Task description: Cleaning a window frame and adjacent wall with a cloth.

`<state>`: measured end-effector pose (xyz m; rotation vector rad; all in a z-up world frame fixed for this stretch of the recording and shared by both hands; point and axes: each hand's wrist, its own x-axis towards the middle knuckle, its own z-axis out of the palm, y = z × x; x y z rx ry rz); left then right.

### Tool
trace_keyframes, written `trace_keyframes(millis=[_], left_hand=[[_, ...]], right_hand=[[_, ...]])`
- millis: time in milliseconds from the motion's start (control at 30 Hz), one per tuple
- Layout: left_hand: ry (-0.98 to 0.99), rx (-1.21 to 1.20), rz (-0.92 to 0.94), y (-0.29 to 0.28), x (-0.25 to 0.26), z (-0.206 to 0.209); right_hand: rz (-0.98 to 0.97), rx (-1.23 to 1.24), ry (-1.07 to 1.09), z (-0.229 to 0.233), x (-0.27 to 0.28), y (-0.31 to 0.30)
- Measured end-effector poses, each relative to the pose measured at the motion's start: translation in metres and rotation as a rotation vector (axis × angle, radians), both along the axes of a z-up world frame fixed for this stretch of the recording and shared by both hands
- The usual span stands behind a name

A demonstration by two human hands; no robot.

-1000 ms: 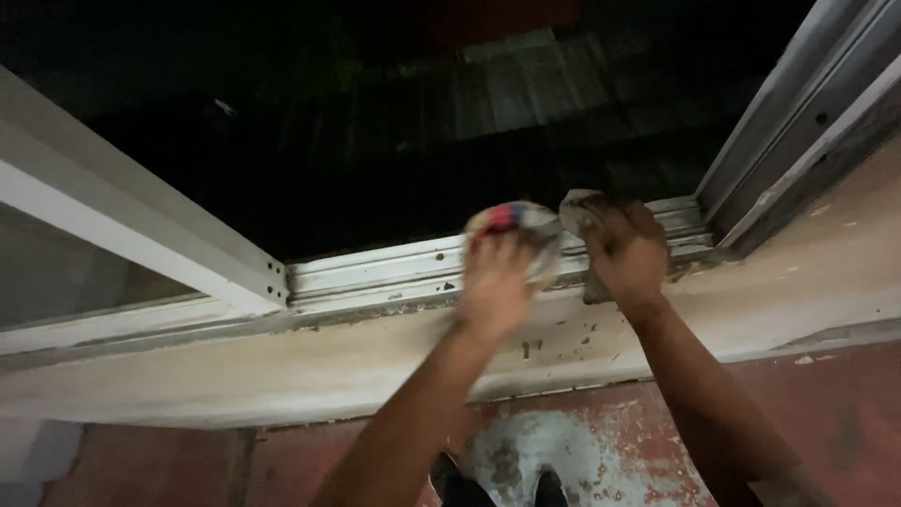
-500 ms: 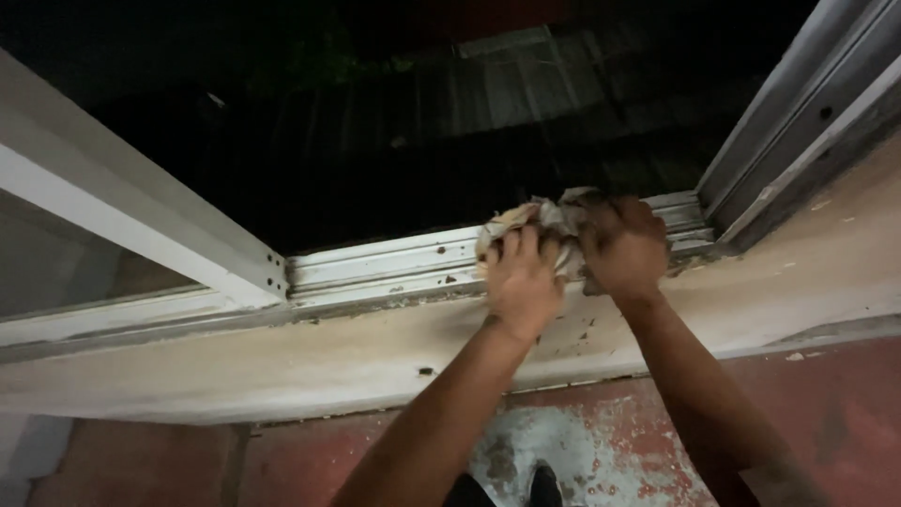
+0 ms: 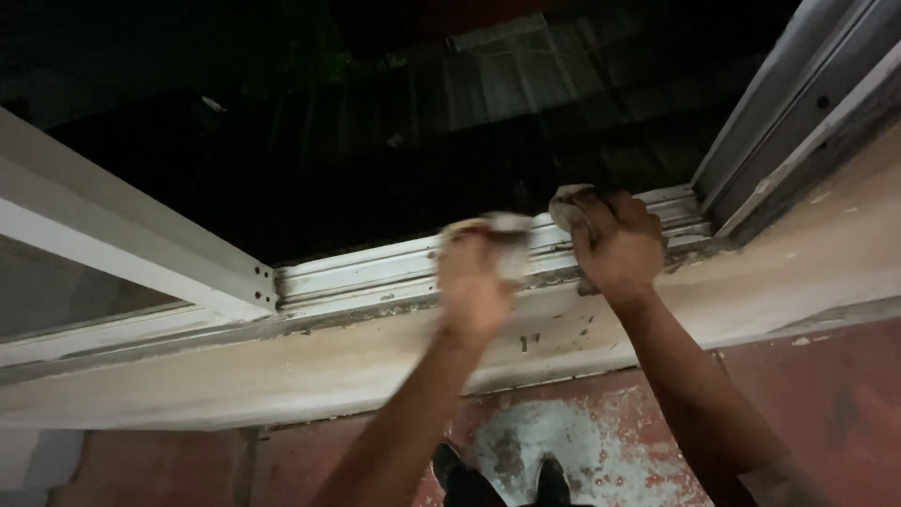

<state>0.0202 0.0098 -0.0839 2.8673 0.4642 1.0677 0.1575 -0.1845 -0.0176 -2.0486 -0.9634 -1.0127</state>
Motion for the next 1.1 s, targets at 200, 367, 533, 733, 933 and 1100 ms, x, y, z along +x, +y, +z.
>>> trace_keyframes(millis=[200,367,533,733,933,1100], left_hand=[[0.082,0.146,-0.172,-0.032,-0.005,0.060],[0.162,0.092,-0.171,0.006,-0.053,0.071],[0.143,0.197,-0.087,-0.017,-0.009,0.023],[0.038,0.096,-0.274,-0.048,0.026,0.062],[0.359,-0.061,-0.212,0.020,-0.050,0.110],[0.219,0.117,-0.124,0.000,-0.055,0.110]], right_hand=[[-0.002,-0.015,-0.049,-0.018,0.016,-0.002],[0.013,0.038,-0.014,0.000,0.000,0.001],[-0.043,-0.004,-0.015,-0.002,-0.002,0.002],[-0.048,-0.005,-0.024,-0.011,0.007,-0.001],[-0.023,0.013,0.038,0.003,-0.003,0.000],[-0.106,-0.011,-0.017,-0.009,0.001,0.004]])
